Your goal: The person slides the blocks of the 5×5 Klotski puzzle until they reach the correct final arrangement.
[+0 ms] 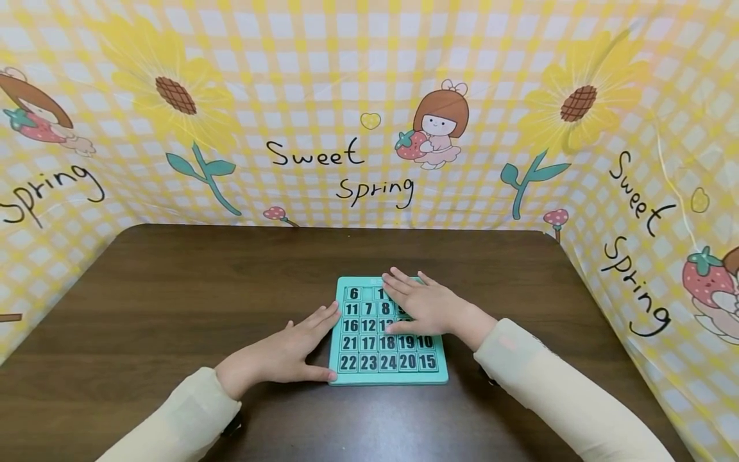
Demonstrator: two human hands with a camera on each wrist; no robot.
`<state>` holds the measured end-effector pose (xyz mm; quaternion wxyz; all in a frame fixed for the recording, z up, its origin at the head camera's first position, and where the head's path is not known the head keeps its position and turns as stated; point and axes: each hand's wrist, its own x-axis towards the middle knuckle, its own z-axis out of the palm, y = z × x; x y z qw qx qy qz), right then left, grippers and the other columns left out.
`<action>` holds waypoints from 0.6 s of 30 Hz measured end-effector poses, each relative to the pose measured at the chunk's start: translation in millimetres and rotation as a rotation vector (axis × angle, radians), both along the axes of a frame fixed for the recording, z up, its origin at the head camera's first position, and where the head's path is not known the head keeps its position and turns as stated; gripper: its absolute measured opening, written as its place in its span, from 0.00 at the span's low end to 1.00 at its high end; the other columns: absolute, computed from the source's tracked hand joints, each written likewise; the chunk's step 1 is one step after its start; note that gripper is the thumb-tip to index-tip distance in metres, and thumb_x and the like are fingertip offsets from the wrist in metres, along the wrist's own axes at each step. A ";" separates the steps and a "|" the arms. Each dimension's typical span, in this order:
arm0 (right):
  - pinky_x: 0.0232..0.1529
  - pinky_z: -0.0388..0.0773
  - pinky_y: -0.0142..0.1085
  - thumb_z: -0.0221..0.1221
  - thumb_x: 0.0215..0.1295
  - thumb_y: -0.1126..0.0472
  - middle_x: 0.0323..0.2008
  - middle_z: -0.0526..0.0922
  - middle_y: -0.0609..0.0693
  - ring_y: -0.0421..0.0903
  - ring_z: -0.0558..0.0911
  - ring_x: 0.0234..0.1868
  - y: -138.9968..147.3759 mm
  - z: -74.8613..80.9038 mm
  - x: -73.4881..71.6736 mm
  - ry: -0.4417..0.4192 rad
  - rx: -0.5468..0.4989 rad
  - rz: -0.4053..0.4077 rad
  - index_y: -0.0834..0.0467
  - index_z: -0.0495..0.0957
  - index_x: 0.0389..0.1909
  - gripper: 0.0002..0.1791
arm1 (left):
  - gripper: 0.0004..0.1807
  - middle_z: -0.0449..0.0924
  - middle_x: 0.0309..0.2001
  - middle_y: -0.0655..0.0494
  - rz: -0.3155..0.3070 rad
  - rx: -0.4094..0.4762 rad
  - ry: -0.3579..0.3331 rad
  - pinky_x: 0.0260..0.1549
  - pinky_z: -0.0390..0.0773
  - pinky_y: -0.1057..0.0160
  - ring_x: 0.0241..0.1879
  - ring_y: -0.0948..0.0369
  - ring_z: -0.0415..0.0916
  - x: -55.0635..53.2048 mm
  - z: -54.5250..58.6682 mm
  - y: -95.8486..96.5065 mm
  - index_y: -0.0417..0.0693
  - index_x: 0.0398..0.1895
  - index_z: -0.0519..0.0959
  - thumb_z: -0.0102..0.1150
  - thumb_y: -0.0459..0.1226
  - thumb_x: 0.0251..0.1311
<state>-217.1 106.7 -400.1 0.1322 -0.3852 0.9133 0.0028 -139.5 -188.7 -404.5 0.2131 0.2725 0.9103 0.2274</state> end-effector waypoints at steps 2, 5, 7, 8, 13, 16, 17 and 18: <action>0.77 0.43 0.58 0.42 0.67 0.25 0.81 0.41 0.49 0.47 0.36 0.81 -2.3 -0.1 0.2 0.005 0.000 0.006 0.55 0.44 0.80 0.52 | 0.57 0.35 0.82 0.54 0.000 0.002 0.001 0.62 0.47 0.21 0.80 0.48 0.36 0.2 -0.1 -0.1 0.47 0.81 0.45 0.63 0.61 0.58; 0.77 0.44 0.58 0.42 0.68 0.25 0.81 0.41 0.50 0.47 0.37 0.81 -5.6 -0.1 0.6 0.008 -0.001 0.012 0.56 0.45 0.80 0.52 | 0.57 0.35 0.82 0.54 -0.002 0.000 0.004 0.62 0.47 0.21 0.80 0.47 0.36 0.4 -0.1 -0.3 0.47 0.81 0.45 0.63 0.61 0.59; 0.77 0.44 0.58 0.42 0.68 0.25 0.81 0.41 0.50 0.47 0.37 0.81 -7.8 -0.2 0.8 0.008 -0.004 0.017 0.56 0.45 0.80 0.52 | 0.57 0.35 0.82 0.54 -0.002 -0.002 0.006 0.62 0.47 0.21 0.80 0.47 0.37 0.5 -0.5 -0.4 0.47 0.81 0.45 0.63 0.61 0.59; 0.77 0.44 0.58 0.42 0.68 0.25 0.81 0.41 0.50 0.47 0.37 0.81 -8.9 -0.4 1.0 0.007 -0.005 0.020 0.56 0.44 0.80 0.52 | 0.57 0.35 0.82 0.54 -0.002 -0.003 0.006 0.62 0.47 0.21 0.80 0.47 0.37 0.5 -0.7 -0.5 0.47 0.81 0.45 0.63 0.61 0.59; 0.77 0.43 0.57 0.42 0.68 0.25 0.81 0.40 0.50 0.47 0.36 0.81 -14.8 -0.2 1.1 -0.004 0.001 0.022 0.56 0.42 0.80 0.52 | 0.57 0.35 0.82 0.53 -0.006 -0.007 0.005 0.61 0.48 0.21 0.80 0.46 0.37 0.4 -0.5 -0.4 0.47 0.81 0.44 0.62 0.62 0.59; 0.78 0.43 0.56 0.41 0.68 0.25 0.81 0.39 0.50 0.47 0.35 0.81 -18.7 0.2 1.0 -0.005 0.011 0.023 0.56 0.42 0.80 0.52 | 0.57 0.35 0.82 0.53 -0.006 -0.008 0.006 0.61 0.48 0.20 0.80 0.46 0.37 0.3 -0.3 -0.3 0.47 0.81 0.44 0.62 0.62 0.59; 0.78 0.43 0.56 0.41 0.68 0.25 0.81 0.39 0.49 0.47 0.35 0.81 -19.9 0.3 0.8 -0.005 0.014 0.024 0.56 0.41 0.80 0.52 | 0.57 0.35 0.82 0.53 -0.005 -0.008 0.006 0.61 0.48 0.21 0.80 0.46 0.37 0.3 -0.3 -0.2 0.47 0.81 0.44 0.62 0.62 0.59; 0.78 0.43 0.56 0.41 0.68 0.25 0.81 0.39 0.49 0.46 0.35 0.81 -20.8 0.2 0.6 -0.005 0.019 0.024 0.55 0.41 0.80 0.52 | 0.57 0.35 0.82 0.53 -0.004 -0.009 0.006 0.62 0.48 0.21 0.80 0.46 0.37 0.2 -0.2 -0.1 0.47 0.81 0.44 0.62 0.61 0.59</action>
